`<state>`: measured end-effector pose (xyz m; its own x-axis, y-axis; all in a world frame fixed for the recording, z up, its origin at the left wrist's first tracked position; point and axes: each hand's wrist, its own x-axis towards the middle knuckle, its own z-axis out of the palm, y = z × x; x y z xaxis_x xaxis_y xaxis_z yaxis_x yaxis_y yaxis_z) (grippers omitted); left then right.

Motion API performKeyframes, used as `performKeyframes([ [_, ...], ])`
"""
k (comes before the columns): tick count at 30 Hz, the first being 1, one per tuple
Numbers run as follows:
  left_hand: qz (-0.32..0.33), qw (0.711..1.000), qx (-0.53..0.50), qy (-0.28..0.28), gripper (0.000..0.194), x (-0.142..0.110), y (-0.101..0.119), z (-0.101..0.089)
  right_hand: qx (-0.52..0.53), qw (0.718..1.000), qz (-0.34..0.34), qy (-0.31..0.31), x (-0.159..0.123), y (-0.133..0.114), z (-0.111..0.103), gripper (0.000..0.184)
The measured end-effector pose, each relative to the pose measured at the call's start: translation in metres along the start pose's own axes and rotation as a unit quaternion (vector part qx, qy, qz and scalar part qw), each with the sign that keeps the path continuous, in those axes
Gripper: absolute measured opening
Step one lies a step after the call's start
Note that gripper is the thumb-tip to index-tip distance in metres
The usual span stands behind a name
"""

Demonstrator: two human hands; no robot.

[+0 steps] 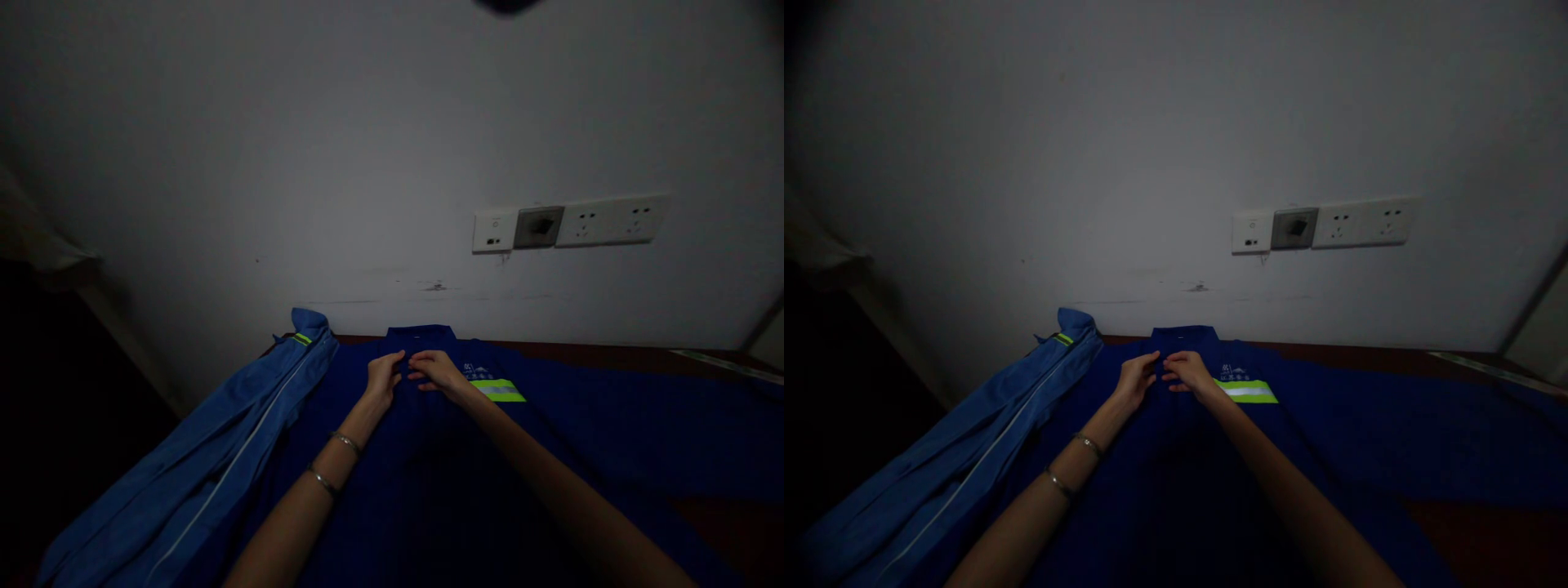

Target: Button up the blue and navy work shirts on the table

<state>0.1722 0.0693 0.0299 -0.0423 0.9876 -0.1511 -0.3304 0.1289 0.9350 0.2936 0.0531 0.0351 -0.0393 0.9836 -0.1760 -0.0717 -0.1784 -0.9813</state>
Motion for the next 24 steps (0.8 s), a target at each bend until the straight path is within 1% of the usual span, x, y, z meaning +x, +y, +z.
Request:
performKeyframes([
  [3,0.015,1.000,-0.003,0.011,0.024,0.002,-0.003,0.002,0.013,1.000,-0.010,0.016,0.000,0.001,0.001,0.011],
  [6,0.060,0.998,0.019,0.006,0.021,0.005,-0.004,0.002,0.032,0.999,-0.023,0.025,0.000,0.001,0.002,0.009],
  [12,0.124,0.984,0.113,-0.052,0.023,0.010,0.000,-0.005,0.066,0.997,-0.038,0.033,0.001,0.003,0.002,0.006],
  [15,0.147,0.976,0.151,-0.060,0.026,0.012,0.002,-0.007,0.077,0.996,-0.040,0.031,0.004,0.005,0.000,0.006],
  [17,0.148,0.973,0.163,-0.063,0.025,0.013,0.003,-0.007,0.079,0.996,-0.035,0.030,0.005,0.005,-0.002,0.006],
  [21,0.130,0.967,0.206,-0.071,0.017,0.016,0.011,-0.010,0.076,0.996,-0.021,0.028,0.004,0.004,-0.003,0.007],
  [24,0.125,0.952,0.256,-0.111,0.017,0.018,0.020,-0.015,0.056,0.998,-0.021,0.028,0.003,0.002,-0.001,0.007],
])
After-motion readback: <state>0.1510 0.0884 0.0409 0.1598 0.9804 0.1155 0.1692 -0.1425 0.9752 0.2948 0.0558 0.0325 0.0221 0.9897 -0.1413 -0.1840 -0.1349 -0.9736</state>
